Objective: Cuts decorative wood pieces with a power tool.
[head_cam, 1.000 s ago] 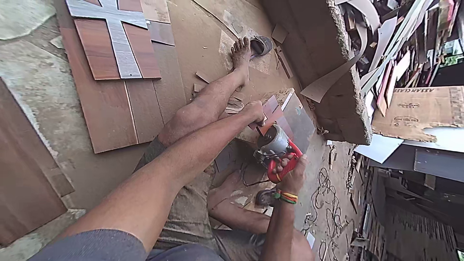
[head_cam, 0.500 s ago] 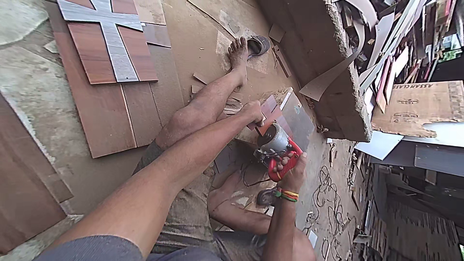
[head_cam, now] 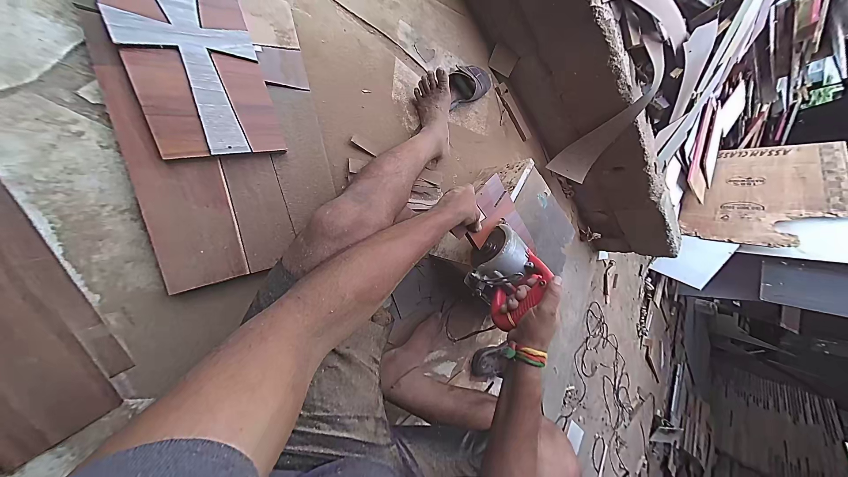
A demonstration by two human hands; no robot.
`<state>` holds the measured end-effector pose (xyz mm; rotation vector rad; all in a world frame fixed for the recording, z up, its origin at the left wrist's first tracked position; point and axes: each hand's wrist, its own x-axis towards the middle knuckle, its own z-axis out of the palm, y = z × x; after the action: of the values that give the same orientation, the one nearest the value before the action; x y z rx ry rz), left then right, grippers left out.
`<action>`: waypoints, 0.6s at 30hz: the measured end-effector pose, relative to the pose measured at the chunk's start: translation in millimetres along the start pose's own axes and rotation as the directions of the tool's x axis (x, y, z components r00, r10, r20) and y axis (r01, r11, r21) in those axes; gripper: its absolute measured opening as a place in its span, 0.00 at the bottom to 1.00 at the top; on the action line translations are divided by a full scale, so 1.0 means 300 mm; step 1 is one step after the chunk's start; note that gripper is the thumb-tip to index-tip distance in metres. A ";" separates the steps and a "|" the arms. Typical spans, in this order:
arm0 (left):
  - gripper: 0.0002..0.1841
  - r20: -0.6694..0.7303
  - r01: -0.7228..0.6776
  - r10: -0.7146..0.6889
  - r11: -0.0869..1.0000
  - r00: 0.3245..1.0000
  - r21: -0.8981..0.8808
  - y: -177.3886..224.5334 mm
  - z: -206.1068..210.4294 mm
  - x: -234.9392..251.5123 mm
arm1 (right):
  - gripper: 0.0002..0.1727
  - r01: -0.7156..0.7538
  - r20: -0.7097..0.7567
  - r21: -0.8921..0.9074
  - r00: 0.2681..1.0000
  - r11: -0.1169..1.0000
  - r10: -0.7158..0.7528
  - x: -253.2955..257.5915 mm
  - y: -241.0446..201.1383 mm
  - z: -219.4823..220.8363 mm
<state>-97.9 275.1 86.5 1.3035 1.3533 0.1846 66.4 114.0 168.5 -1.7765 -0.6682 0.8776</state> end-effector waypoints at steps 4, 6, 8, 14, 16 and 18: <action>0.43 0.005 0.003 -0.003 1.000 1.000 0.007 0.003 -0.006 -0.005 | 0.35 0.009 -0.011 -0.006 1.000 1.000 -0.009 -0.004 -0.005 0.007; 0.42 -0.002 0.007 -0.007 1.000 1.000 -0.008 0.003 -0.004 -0.009 | 0.35 0.017 -0.010 -0.009 1.000 1.000 -0.017 -0.004 -0.006 0.008; 0.42 -0.009 0.005 -0.005 1.000 1.000 -0.016 0.003 -0.001 -0.010 | 0.34 0.020 -0.005 -0.007 1.000 1.000 -0.020 -0.004 -0.006 0.007; 0.43 -0.002 0.002 -0.002 1.000 1.000 0.028 0.010 -0.002 -0.012 | 0.35 0.029 0.010 -0.027 1.000 0.999 -0.028 0.004 0.002 0.001; 0.43 -0.003 0.002 -0.002 1.000 1.000 0.018 0.007 0.000 -0.007 | 0.35 0.034 -0.004 -0.026 0.999 0.999 -0.035 0.001 0.000 0.005; 0.43 0.003 0.001 -0.001 1.000 1.000 0.014 0.005 -0.001 -0.005 | 0.34 0.031 -0.011 -0.024 0.999 0.999 -0.032 -0.006 -0.006 0.010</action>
<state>-97.8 274.7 88.6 1.3146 1.3545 0.1730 62.8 114.9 169.9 -1.7862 -0.6998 0.8408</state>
